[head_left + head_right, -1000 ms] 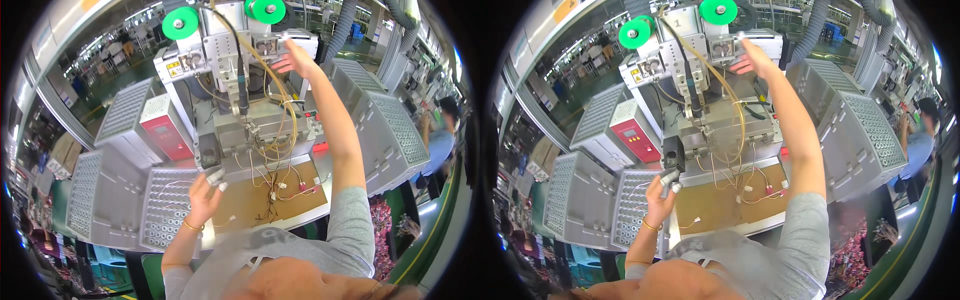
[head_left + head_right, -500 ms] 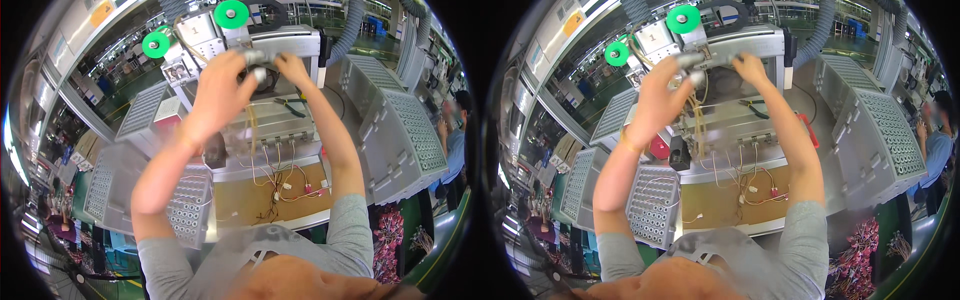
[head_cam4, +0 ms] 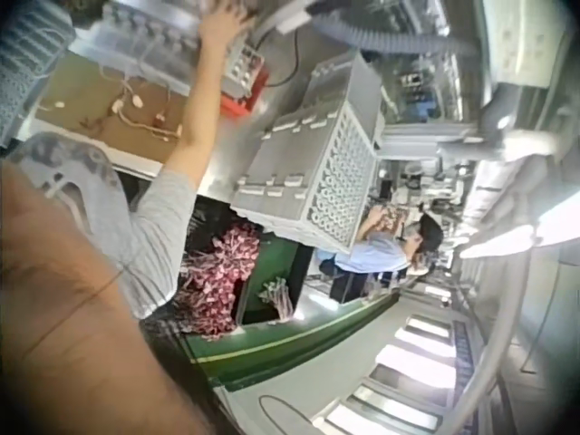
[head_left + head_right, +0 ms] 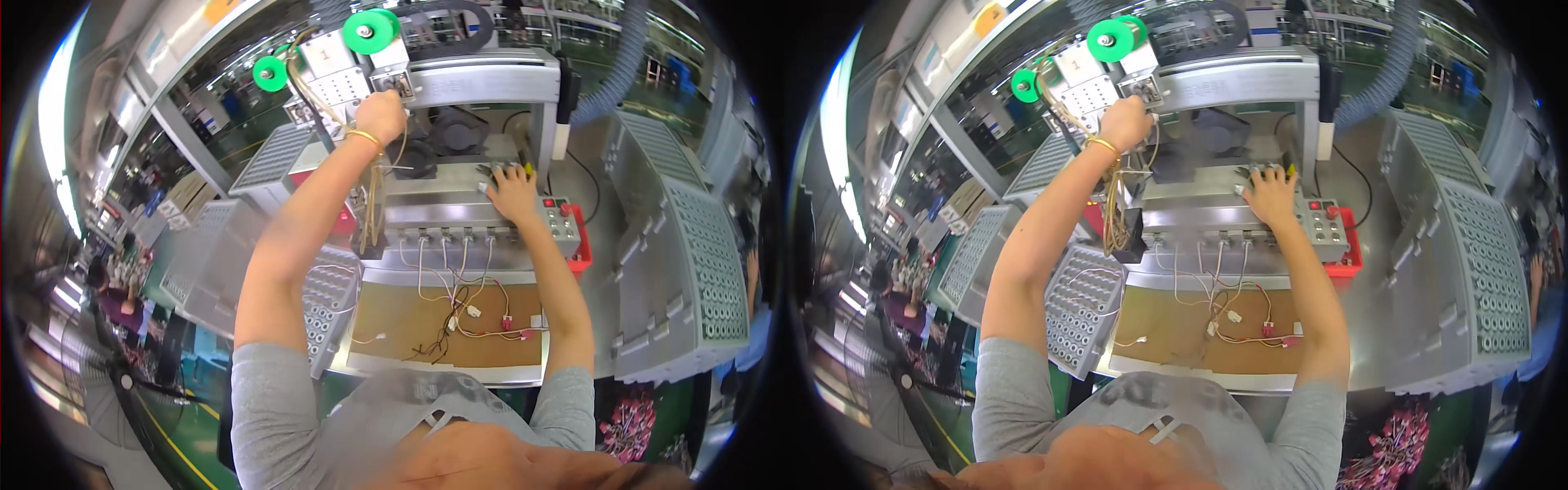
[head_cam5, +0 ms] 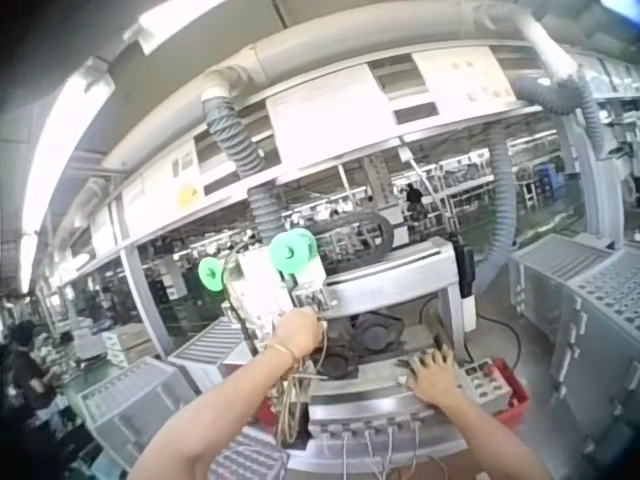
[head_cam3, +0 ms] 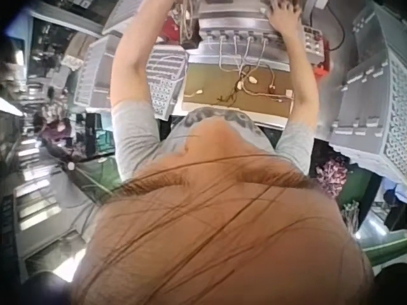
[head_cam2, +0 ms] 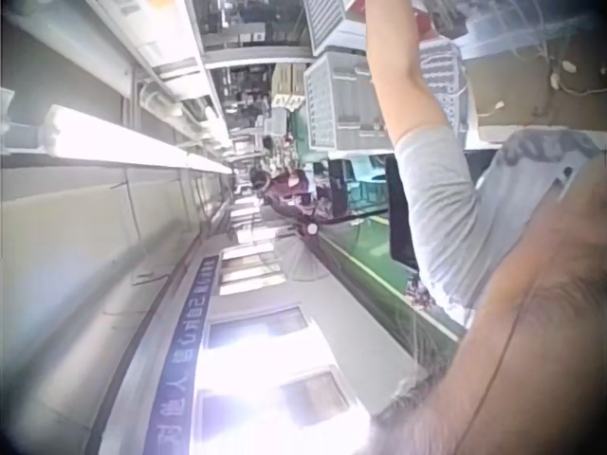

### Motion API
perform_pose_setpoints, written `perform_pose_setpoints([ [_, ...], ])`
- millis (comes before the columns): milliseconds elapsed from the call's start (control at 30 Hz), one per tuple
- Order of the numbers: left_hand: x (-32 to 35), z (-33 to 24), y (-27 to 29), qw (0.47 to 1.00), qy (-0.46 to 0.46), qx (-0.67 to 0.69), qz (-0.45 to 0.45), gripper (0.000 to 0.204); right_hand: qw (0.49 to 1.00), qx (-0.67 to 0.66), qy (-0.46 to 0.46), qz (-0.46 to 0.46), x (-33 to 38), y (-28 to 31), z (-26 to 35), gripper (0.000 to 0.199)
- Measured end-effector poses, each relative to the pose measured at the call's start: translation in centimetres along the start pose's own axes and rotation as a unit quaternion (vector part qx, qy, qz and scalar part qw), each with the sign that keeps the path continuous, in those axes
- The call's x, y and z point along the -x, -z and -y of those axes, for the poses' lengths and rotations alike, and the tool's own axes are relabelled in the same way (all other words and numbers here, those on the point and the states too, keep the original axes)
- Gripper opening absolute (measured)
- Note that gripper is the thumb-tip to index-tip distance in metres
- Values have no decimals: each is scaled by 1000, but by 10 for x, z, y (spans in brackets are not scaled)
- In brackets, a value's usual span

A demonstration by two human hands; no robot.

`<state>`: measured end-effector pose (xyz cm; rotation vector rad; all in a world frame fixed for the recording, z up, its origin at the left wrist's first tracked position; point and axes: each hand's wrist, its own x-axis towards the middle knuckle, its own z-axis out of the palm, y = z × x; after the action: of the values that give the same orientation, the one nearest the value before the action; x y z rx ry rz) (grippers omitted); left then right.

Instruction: Operating a manual assembly machine to process or test small electronic components.

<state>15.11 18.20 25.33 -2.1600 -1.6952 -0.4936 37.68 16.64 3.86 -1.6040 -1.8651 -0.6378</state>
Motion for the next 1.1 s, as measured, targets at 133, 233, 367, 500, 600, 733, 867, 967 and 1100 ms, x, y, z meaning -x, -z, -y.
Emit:
perform_pose_setpoints([
  [133,5,4,-4,992,-63,-112,-12,22,999,-13,-8,-36,0,-1,-3,34],
  [233,3,23,-15,985,-99,-137,-34,26,999,-28,-25,-13,-4,2,-3,31],
  [367,5,37,-8,998,-26,-34,47,29,998,-41,-20,-36,-6,6,1,29],
  [500,-6,53,-22,927,172,296,151,23,995,-76,-6,-64,-7,6,3,26],
  [600,-12,50,-34,796,262,536,101,10,993,-87,-5,-77,-5,4,1,24],
  [733,-10,53,-46,854,229,463,67,12,991,-86,7,-106,-4,4,2,23],
  [867,-4,51,-60,881,230,398,112,14,991,-97,-7,-93,-4,9,3,22],
  [967,-5,54,-55,833,231,480,150,14,991,-102,1,-90,-4,6,2,24],
  [1100,-7,56,-51,763,220,602,84,16,990,-113,1,-88,-5,9,3,23],
])
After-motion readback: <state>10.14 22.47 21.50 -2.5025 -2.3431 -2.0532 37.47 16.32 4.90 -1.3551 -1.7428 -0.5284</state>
